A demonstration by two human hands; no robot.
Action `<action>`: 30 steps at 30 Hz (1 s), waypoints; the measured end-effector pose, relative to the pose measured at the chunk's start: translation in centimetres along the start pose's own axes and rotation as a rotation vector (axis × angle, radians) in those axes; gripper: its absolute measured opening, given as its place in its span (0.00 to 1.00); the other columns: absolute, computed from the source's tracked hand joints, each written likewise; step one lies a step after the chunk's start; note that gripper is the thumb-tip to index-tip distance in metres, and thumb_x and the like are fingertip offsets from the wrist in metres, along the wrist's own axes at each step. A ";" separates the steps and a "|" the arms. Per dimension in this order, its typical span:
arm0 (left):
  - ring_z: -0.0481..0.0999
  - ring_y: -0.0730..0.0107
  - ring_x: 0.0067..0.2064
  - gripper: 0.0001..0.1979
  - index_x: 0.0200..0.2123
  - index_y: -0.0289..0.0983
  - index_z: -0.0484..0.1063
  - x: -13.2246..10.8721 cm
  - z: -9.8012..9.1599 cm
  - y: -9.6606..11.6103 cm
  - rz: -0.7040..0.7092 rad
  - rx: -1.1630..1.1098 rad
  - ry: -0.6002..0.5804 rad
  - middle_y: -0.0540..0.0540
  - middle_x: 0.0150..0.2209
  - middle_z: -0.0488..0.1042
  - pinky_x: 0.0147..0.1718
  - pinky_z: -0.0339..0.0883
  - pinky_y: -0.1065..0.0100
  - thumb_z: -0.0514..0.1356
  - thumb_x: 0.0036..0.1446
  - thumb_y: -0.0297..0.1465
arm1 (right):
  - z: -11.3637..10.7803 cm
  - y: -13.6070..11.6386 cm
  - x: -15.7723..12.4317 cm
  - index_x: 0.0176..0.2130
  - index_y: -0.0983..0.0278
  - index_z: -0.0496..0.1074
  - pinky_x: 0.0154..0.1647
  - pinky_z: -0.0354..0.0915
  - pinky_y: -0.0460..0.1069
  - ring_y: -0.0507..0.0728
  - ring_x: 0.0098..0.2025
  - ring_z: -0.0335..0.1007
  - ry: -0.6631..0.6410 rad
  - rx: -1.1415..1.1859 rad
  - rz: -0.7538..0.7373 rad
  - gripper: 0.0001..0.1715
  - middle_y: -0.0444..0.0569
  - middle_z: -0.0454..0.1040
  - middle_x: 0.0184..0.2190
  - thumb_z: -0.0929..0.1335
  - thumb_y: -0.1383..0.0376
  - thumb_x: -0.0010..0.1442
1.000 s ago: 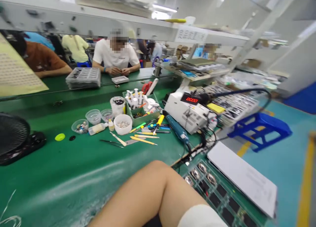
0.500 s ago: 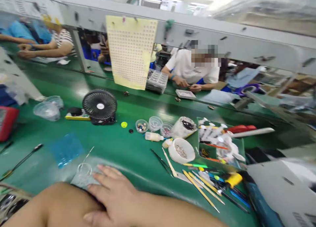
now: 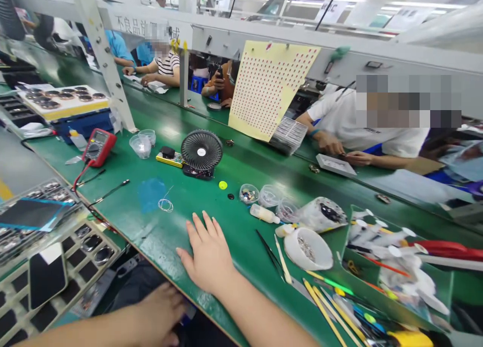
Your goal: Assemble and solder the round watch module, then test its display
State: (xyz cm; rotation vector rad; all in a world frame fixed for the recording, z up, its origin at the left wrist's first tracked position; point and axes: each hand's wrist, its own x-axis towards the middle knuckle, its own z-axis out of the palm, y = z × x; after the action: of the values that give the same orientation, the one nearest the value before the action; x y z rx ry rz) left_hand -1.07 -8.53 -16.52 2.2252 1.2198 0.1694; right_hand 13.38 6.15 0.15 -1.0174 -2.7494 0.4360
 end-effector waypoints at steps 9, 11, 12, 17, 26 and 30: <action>0.72 0.47 0.67 0.31 0.67 0.43 0.70 -10.6 4.4 -6.0 -0.666 -0.094 0.398 0.39 0.68 0.70 0.64 0.68 0.46 0.55 0.67 0.51 | -1.7 3.8 2.4 0.60 0.69 0.74 0.64 0.67 0.63 0.69 0.60 0.71 0.158 -0.024 0.202 0.22 0.63 0.76 0.59 0.65 0.62 0.72; 0.73 0.49 0.65 0.29 0.63 0.43 0.74 -9.8 5.6 -5.7 -0.673 -0.101 0.520 0.40 0.65 0.74 0.64 0.68 0.46 0.56 0.66 0.50 | -2.5 5.5 3.4 0.56 0.69 0.75 0.62 0.68 0.60 0.67 0.57 0.74 0.180 -0.016 0.324 0.18 0.62 0.78 0.53 0.64 0.66 0.71; 0.74 0.49 0.64 0.27 0.61 0.44 0.75 -9.3 5.8 -5.6 -0.672 -0.108 0.558 0.41 0.63 0.75 0.64 0.68 0.45 0.56 0.66 0.50 | -2.8 6.2 3.9 0.55 0.68 0.75 0.62 0.68 0.59 0.65 0.56 0.74 0.182 -0.015 0.363 0.17 0.61 0.78 0.52 0.64 0.66 0.72; 0.74 0.52 0.63 0.24 0.58 0.47 0.76 -8.3 6.0 -6.0 -0.640 -0.158 0.601 0.44 0.61 0.77 0.64 0.67 0.45 0.58 0.64 0.48 | -3.1 6.9 6.0 0.53 0.61 0.74 0.51 0.71 0.54 0.62 0.54 0.76 0.147 -0.031 0.496 0.14 0.55 0.77 0.53 0.64 0.62 0.74; 0.77 0.51 0.61 0.25 0.58 0.49 0.75 -9.9 7.4 -8.1 -0.615 -0.179 0.605 0.46 0.60 0.77 0.62 0.71 0.45 0.59 0.62 0.51 | -2.9 5.9 7.0 0.51 0.64 0.71 0.44 0.70 0.52 0.61 0.49 0.77 0.063 -0.083 0.537 0.13 0.58 0.75 0.51 0.60 0.63 0.76; 0.78 0.52 0.60 0.24 0.58 0.51 0.74 -10.3 8.1 -9.4 -0.571 -0.148 0.569 0.48 0.59 0.78 0.59 0.75 0.48 0.60 0.62 0.50 | -2.9 5.9 5.8 0.52 0.63 0.69 0.45 0.69 0.51 0.61 0.51 0.76 0.072 -0.064 0.508 0.12 0.56 0.76 0.51 0.59 0.63 0.77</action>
State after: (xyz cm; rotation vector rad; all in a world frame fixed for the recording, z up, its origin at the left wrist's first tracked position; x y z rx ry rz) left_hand -10.78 -16.54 -26.67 1.6605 2.0162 0.6649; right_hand 13.33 14.83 1.31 -1.7164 -2.4320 0.3677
